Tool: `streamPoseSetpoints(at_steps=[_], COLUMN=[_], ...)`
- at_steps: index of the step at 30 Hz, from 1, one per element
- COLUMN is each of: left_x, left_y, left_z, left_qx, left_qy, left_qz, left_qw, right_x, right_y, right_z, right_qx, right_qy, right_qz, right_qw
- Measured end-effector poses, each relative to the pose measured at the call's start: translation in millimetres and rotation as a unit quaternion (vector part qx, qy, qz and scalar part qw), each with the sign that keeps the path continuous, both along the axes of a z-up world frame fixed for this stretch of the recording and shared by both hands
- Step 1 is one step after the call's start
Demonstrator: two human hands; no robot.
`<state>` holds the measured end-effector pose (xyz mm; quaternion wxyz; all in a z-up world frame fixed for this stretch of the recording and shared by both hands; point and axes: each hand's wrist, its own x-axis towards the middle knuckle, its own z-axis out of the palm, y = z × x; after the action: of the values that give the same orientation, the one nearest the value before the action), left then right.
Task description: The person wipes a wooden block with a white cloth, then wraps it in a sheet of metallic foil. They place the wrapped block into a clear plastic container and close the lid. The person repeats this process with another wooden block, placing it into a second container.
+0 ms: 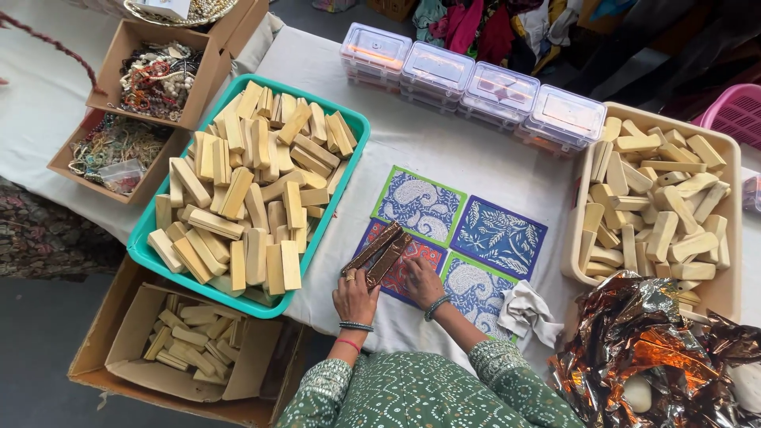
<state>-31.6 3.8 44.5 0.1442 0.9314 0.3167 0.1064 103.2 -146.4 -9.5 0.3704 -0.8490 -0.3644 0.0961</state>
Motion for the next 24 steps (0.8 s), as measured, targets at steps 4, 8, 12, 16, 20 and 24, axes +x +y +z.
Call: streamPoseSetpoints(at_steps=[4, 8, 12, 16, 20, 24], left_x=[-10.6, -10.5, 3.8, 6.0, 8.9, 12.0], left_y=[-7.7, -17.1, -19.8, -18.9, -20.9, -31.5], left_z=[-2.4, -27.1, -53.5, -48.1, -34.3, -21.8], left_qx=[-0.021, 0.019, 0.085, 0.08, 0.144, 0.125], left_qy=[0.02, -0.032, -0.013, 0.074, 0.155, 0.167], left_qz=[-0.025, -0.153, -0.211, -0.228, -0.246, -0.212], left_qw=[0.999, 0.988, 0.974, 0.968, 0.946, 0.955], right_x=[-2.3, -10.8, -23.0, -31.4, -42.2, -53.7], right_y=[-10.9, -30.7, -73.7, -124.6, -170.1, -203.4], right_z=[-3.4, -3.0, 8.6, 30.6, 43.3, 49.3], right_qx=[0.004, 0.006, 0.01, 0.014, 0.016, 0.027], right_qy=[0.001, 0.007, 0.043, 0.071, 0.098, 0.138], right_qz=[-0.005, -0.046, -0.091, -0.157, -0.222, -0.259], right_qw=[1.0, 0.999, 0.995, 0.985, 0.97, 0.956])
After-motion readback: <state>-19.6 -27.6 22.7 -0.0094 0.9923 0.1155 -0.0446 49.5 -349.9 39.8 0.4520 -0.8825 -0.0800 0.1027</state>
